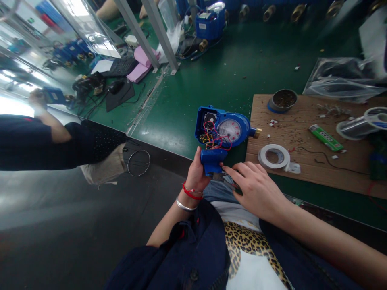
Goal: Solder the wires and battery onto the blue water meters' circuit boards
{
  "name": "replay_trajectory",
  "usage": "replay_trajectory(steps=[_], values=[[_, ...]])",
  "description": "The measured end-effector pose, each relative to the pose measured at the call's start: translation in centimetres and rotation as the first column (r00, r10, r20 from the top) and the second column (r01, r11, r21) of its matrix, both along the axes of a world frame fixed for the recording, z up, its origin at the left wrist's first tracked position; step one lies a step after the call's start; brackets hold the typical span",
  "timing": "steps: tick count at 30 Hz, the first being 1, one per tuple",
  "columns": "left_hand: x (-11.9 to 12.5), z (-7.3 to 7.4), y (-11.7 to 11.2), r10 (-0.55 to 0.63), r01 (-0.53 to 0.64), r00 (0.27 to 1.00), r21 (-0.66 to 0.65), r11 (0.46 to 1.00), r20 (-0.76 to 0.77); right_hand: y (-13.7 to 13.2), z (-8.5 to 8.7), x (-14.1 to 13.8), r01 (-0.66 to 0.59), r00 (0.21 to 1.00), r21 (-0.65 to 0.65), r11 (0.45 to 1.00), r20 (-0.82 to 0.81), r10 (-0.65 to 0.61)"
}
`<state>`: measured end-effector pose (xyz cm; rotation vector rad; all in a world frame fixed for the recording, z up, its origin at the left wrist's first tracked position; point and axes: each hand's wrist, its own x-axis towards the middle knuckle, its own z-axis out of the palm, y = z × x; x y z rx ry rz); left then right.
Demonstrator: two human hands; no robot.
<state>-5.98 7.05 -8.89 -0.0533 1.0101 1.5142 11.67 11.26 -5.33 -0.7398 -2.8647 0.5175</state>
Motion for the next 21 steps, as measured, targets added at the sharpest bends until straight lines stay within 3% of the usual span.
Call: replay_trajectory(steps=[13,21], values=[[-0.26,0.02,-0.21,-0.039,0.039,0.999,-0.012,0.999,-0.016,0.30,-0.26,0.19,-0.050,0.998,-0.004,0.999,-0.046,0.050],[-0.30,0.08,-0.20,-0.092,0.093,0.996,0.030,0.995,-0.022,-0.13,0.20,0.37,0.059,0.998,-0.295,0.954,-0.014,-0.066]])
